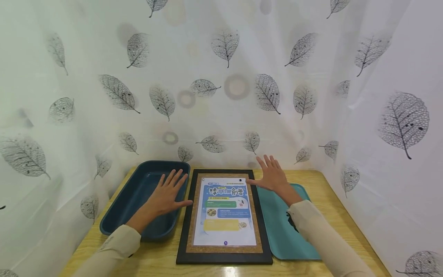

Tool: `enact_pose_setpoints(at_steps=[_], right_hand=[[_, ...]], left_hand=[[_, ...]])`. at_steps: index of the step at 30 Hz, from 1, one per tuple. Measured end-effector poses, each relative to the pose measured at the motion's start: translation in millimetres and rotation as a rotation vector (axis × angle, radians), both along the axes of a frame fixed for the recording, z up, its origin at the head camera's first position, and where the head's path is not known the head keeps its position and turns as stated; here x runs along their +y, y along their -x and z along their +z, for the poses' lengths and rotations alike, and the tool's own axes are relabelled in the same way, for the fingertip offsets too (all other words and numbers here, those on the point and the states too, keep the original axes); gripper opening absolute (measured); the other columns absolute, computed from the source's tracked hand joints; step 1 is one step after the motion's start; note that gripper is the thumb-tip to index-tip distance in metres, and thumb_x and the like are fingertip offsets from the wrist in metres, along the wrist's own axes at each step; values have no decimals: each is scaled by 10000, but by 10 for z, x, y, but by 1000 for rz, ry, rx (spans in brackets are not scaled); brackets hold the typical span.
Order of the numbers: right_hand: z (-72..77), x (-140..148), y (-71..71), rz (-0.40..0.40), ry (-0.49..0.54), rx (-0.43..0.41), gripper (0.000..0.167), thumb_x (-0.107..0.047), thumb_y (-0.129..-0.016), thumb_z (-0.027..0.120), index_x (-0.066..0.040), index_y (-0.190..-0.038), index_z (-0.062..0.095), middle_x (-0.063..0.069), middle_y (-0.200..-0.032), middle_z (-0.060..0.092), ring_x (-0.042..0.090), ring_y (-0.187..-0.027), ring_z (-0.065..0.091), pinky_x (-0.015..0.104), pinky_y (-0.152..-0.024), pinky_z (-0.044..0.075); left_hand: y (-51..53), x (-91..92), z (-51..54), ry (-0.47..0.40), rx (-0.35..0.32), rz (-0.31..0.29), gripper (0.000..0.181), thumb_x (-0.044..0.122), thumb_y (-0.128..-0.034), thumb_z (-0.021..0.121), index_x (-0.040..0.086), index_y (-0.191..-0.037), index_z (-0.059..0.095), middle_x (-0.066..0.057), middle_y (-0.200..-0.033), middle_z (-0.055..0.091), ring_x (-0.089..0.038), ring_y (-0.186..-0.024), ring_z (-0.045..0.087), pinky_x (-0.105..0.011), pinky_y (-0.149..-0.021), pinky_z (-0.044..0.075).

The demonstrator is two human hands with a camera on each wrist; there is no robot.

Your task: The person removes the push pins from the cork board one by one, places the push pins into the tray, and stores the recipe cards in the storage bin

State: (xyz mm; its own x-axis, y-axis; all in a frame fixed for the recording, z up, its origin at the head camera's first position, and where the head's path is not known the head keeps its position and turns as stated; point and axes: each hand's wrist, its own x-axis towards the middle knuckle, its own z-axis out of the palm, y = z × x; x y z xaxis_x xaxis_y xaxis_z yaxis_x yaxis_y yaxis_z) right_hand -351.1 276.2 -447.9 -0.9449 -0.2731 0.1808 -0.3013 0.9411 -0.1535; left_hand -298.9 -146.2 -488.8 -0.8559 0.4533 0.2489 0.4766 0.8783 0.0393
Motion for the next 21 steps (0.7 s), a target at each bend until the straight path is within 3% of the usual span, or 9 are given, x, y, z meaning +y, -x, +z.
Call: enact_pose_setpoints(at_steps=[11, 21], right_hand=[[-11, -117, 47, 15, -9, -2, 1116, -714, -848, 681, -24, -1626, 277, 311, -1659, 229, 526, -1536, 160, 618, -1267, 132], [-46, -204, 28, 22, -5, -14, 1107, -701, -847, 687, -30, -1627, 281, 292, -1665, 229, 507, -1544, 160, 592, -1278, 122]], left_hand=[[18, 173, -68, 42, -69, 16, 1070, 815, -894, 526, 144, -1666, 212, -141, -1729, 156, -392, -1584, 141, -650, -1253, 158], [31, 312, -97, -12, -121, -28, 1058, 755, -911, 585, 155, -1674, 163, -135, -1728, 140, -397, -1585, 130, -630, -1260, 160]])
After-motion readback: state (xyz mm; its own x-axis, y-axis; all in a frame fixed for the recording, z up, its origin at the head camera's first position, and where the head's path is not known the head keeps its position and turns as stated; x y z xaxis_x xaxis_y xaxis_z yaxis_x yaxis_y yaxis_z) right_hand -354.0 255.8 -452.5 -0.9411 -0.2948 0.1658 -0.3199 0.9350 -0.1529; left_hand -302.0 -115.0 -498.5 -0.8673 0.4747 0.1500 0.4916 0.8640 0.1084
